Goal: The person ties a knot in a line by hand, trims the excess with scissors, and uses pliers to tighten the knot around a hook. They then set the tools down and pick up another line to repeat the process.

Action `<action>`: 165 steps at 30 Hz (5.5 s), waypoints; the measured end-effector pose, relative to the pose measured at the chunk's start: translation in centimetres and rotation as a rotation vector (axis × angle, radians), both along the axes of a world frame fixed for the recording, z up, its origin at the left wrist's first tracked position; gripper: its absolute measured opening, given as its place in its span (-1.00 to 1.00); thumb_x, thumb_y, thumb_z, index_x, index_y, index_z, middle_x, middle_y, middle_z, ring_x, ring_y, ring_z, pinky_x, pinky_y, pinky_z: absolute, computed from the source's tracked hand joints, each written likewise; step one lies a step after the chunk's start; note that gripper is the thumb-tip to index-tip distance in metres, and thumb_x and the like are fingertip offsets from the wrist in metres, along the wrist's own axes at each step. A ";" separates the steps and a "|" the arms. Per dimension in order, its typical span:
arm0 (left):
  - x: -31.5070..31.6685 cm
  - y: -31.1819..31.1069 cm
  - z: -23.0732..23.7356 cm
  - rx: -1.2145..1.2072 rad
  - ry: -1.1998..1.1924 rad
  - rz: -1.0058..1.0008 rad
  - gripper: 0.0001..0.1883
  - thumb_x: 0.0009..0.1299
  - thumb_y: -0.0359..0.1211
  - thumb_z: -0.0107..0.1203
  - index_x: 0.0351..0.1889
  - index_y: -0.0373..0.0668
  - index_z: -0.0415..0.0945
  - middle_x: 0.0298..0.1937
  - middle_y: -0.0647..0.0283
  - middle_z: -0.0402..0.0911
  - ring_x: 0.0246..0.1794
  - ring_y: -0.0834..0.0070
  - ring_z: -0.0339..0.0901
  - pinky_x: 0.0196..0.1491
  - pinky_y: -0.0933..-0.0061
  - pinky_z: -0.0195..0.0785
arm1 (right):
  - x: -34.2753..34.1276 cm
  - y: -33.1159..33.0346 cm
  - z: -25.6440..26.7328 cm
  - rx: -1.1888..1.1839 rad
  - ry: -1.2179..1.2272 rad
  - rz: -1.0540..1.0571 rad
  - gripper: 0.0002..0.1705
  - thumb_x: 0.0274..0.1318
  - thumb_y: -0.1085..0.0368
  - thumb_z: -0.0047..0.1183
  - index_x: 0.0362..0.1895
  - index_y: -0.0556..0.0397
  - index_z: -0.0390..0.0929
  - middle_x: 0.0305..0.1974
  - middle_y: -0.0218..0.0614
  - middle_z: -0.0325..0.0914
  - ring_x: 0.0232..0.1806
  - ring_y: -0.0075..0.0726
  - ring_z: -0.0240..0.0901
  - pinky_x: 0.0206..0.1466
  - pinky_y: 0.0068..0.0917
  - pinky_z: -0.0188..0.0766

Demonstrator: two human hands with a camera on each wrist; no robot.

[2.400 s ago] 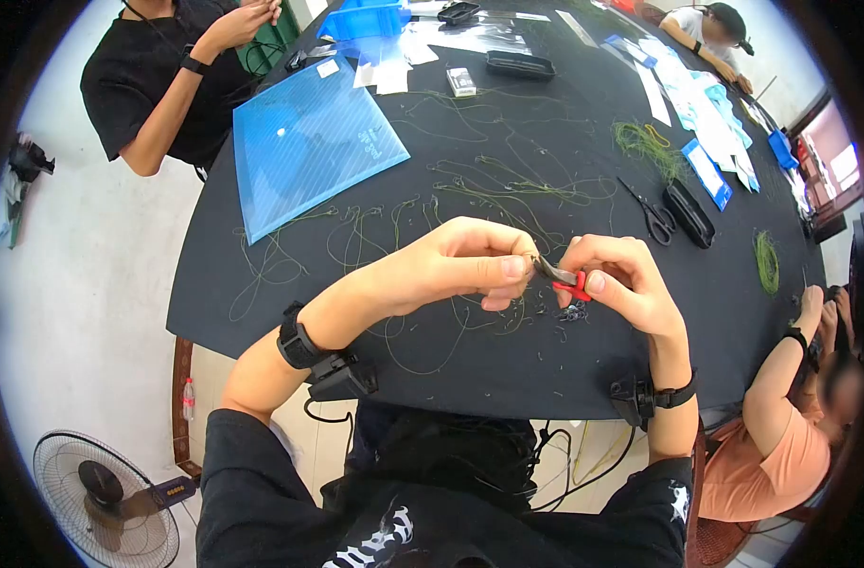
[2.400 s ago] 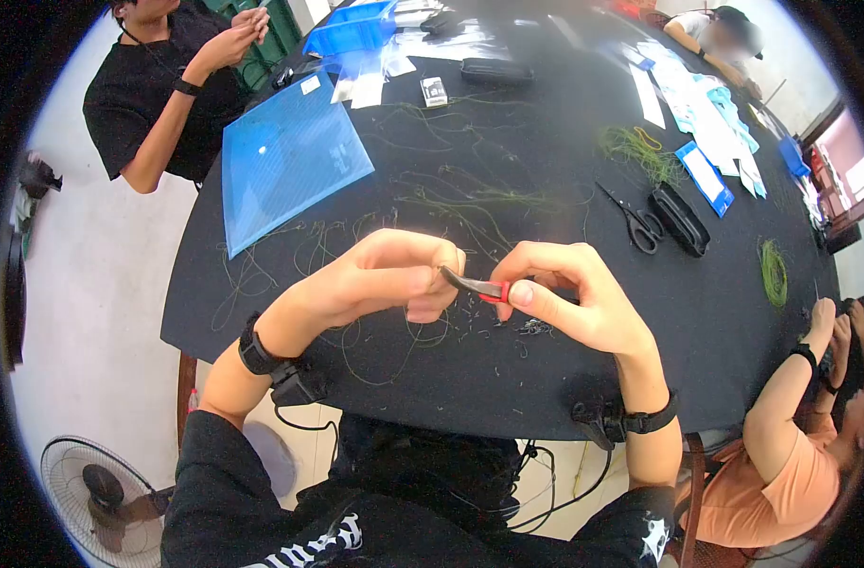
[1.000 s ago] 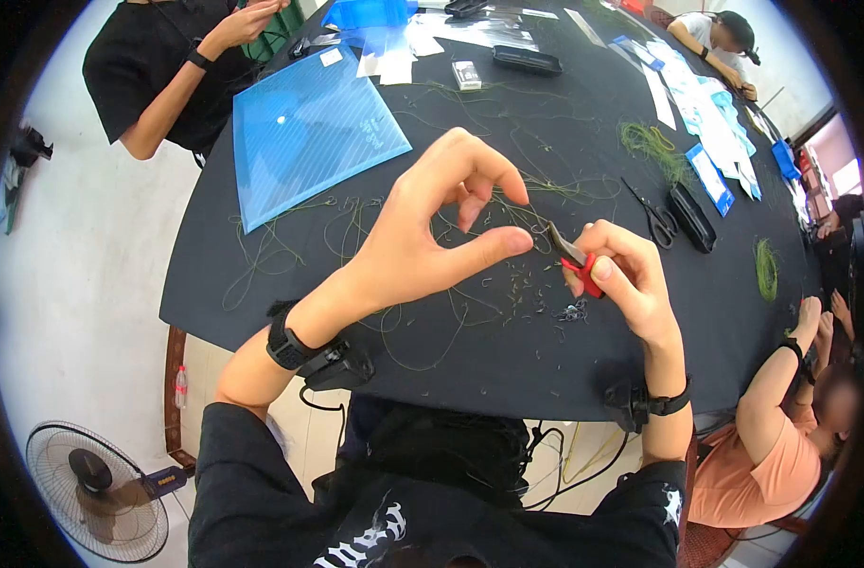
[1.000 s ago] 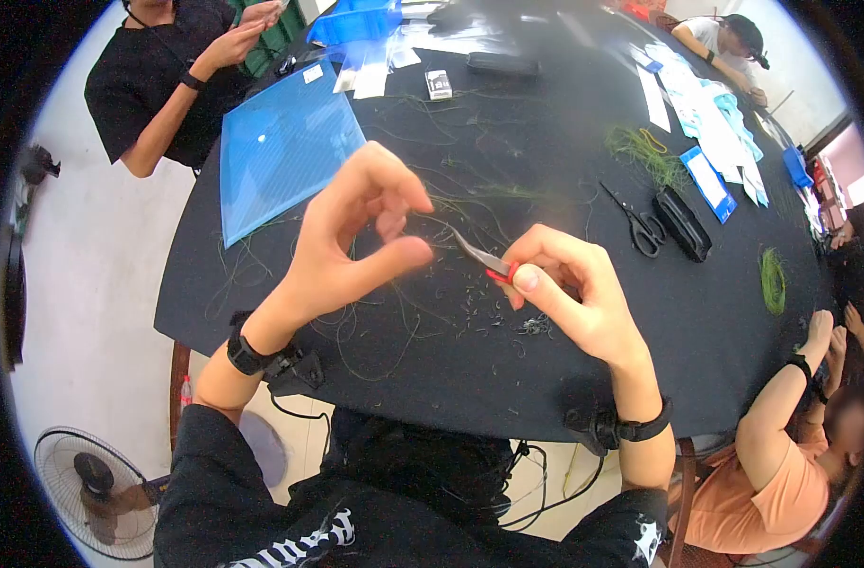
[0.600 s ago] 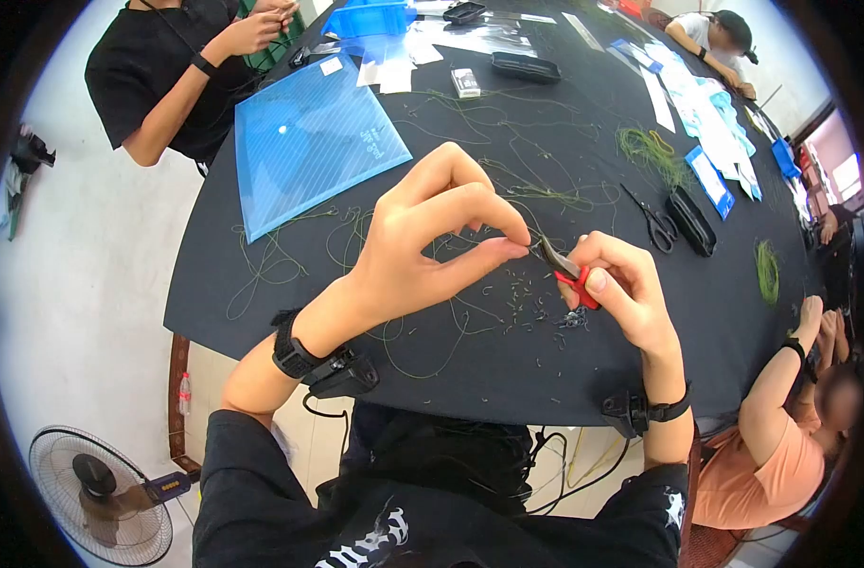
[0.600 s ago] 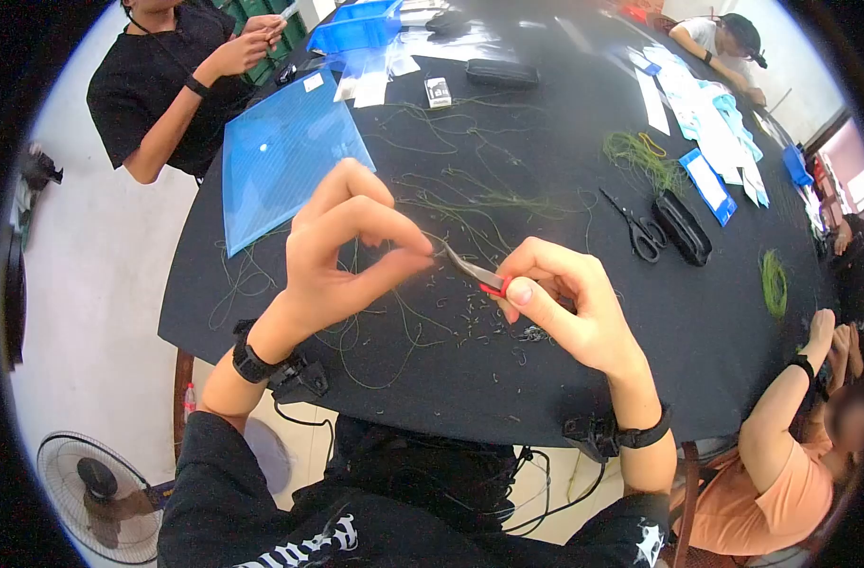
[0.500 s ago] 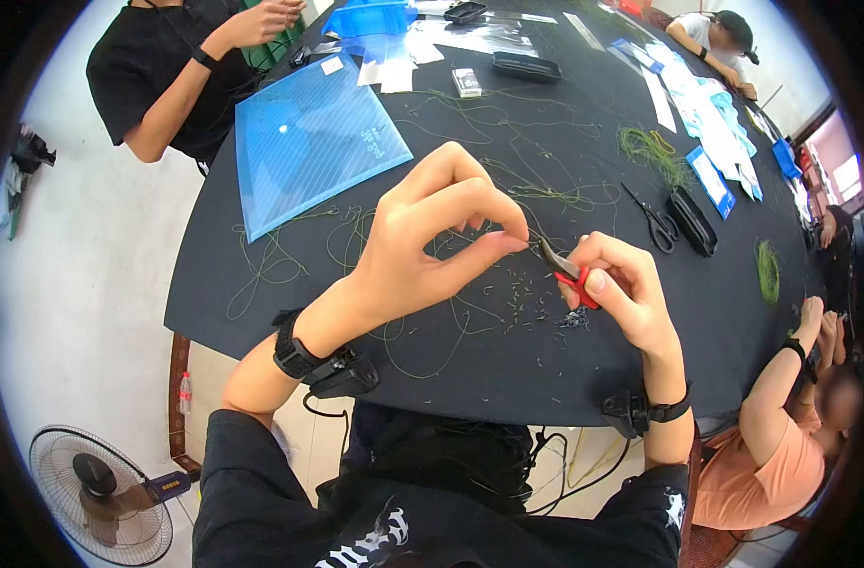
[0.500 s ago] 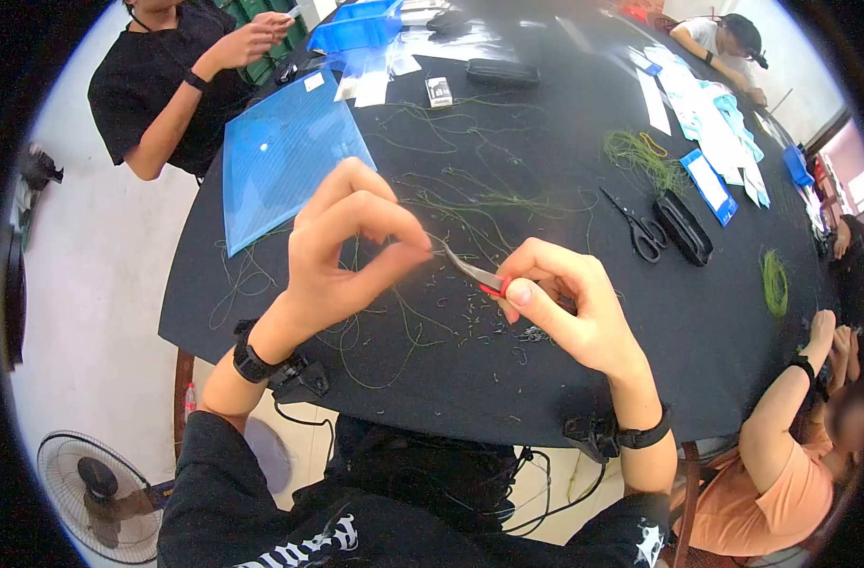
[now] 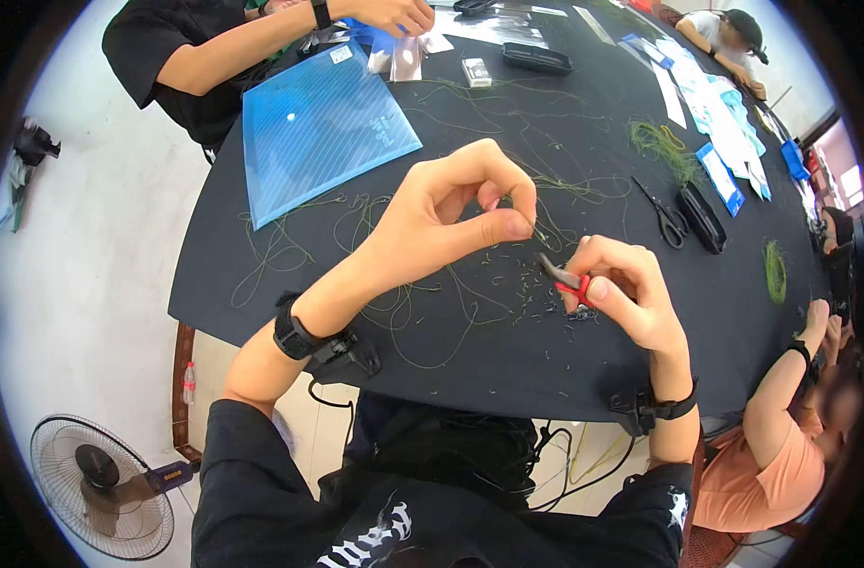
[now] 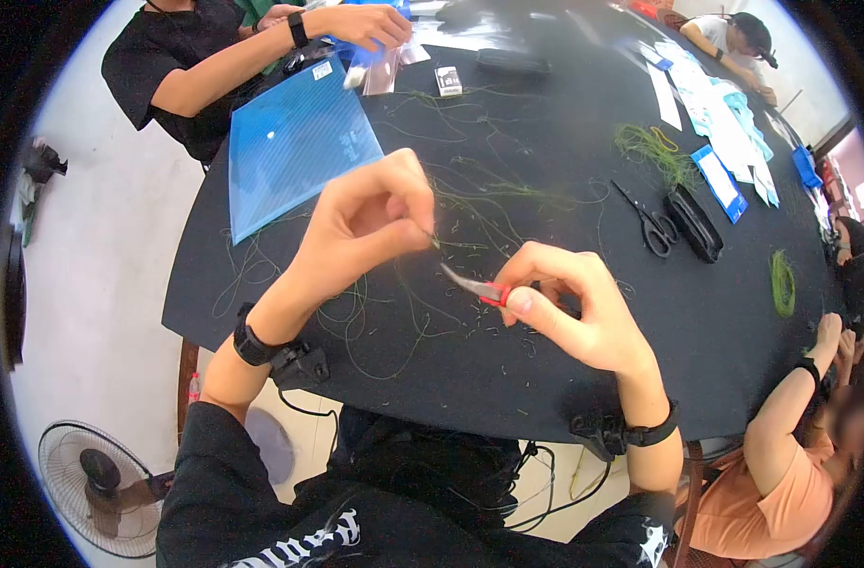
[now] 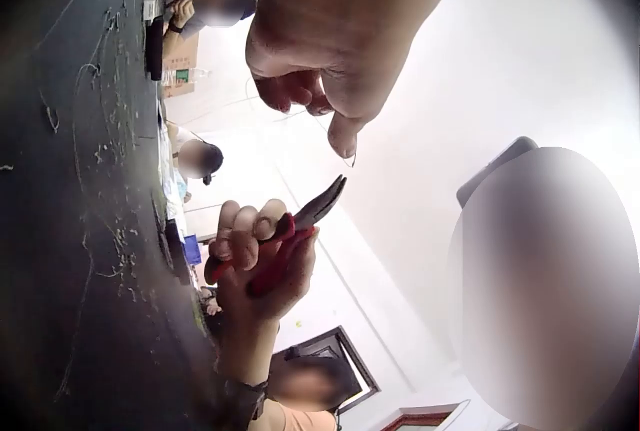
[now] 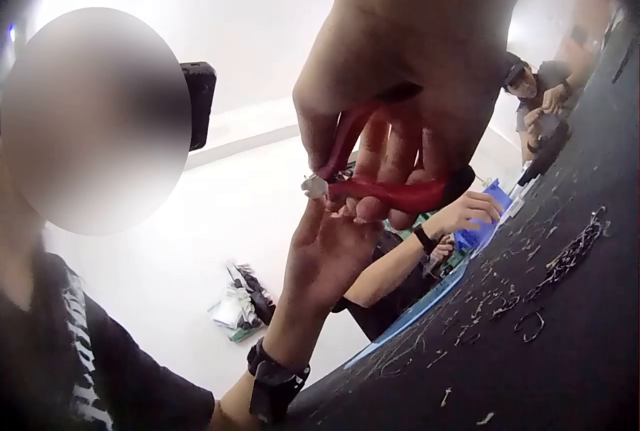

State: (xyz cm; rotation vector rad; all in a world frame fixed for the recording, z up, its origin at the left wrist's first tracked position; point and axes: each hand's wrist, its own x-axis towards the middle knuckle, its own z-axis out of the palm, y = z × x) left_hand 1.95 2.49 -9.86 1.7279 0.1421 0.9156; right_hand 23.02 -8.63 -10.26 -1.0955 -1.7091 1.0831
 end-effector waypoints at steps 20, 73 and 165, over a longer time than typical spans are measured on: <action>0.0 0.4 -0.3 0.275 0.026 0.014 -0.88 0.09 -0.42 0.23 -0.42 -0.06 0.53 -0.41 0.53 0.46 -0.40 0.59 0.17 -0.29 0.59 0.11 | 0.0 -0.1 0.2 0.098 -0.035 -0.026 -0.71 0.06 0.15 -0.03 -0.41 0.14 0.53 -0.55 -0.39 0.52 -0.72 -0.67 0.24 -0.62 -0.68 0.09; -0.7 1.0 0.1 0.354 0.152 -0.066 -0.85 0.15 -0.47 0.21 -0.34 -0.20 0.48 -0.37 0.38 0.40 -0.29 0.57 0.26 -0.20 0.60 0.21 | 0.3 -0.3 0.3 0.067 -0.124 -0.040 -0.72 0.06 0.12 -0.01 -0.47 0.08 0.52 -0.63 -0.52 0.48 -0.76 -0.75 0.03 -0.68 -0.68 -0.13; 0.2 -0.3 -1.5 -0.185 0.215 -0.684 -0.78 0.22 -0.30 0.18 -0.43 -0.27 0.45 -0.44 0.32 0.38 -0.36 0.57 0.25 -0.32 0.61 0.19 | -0.2 -0.5 0.3 -0.098 -0.055 0.198 -0.73 -0.04 0.12 0.10 -0.45 0.08 0.55 -0.60 -0.46 0.43 -0.68 -0.60 0.18 -0.65 -0.63 -0.01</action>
